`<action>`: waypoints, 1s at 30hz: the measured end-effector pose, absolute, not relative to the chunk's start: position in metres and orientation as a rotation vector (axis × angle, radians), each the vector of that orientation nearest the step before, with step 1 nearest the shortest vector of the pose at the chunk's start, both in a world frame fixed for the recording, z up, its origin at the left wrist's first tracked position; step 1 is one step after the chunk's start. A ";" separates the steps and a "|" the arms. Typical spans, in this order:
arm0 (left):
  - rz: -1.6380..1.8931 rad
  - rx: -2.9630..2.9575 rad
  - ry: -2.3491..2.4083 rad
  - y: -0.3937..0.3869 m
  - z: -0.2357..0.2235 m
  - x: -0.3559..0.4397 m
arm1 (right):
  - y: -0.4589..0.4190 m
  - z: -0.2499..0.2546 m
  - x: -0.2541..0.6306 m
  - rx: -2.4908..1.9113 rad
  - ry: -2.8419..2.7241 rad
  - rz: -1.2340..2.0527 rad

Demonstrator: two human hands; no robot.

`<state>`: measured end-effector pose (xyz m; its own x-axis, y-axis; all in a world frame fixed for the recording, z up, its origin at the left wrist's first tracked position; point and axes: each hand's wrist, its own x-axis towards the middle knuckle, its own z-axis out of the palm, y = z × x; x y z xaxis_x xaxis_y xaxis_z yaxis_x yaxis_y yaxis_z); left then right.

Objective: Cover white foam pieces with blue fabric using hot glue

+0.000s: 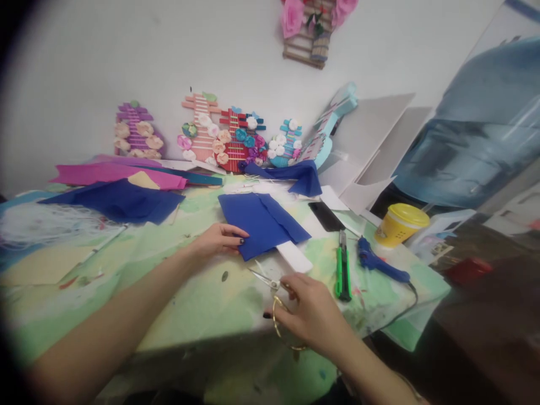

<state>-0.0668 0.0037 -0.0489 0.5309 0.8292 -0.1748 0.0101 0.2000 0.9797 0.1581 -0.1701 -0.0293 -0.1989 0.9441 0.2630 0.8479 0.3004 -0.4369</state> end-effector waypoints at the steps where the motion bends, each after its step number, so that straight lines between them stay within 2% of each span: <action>1: 0.677 1.247 0.836 0.003 -0.049 -0.066 | -0.171 -0.034 0.153 -1.589 -2.116 0.242; 9: 0.657 1.229 0.830 0.001 -0.048 -0.062 | -0.163 -0.057 0.150 -1.569 -2.149 0.062; 30: 0.627 1.183 0.850 -0.009 -0.041 -0.057 | -0.152 -0.063 0.139 -1.607 -2.170 -0.101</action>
<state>-0.0572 -0.0095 -0.0414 0.5495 0.8014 -0.2362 0.0105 0.2761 0.9611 0.1385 -0.1522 -0.0630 -0.2315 0.8938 0.3840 0.9257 0.3238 -0.1956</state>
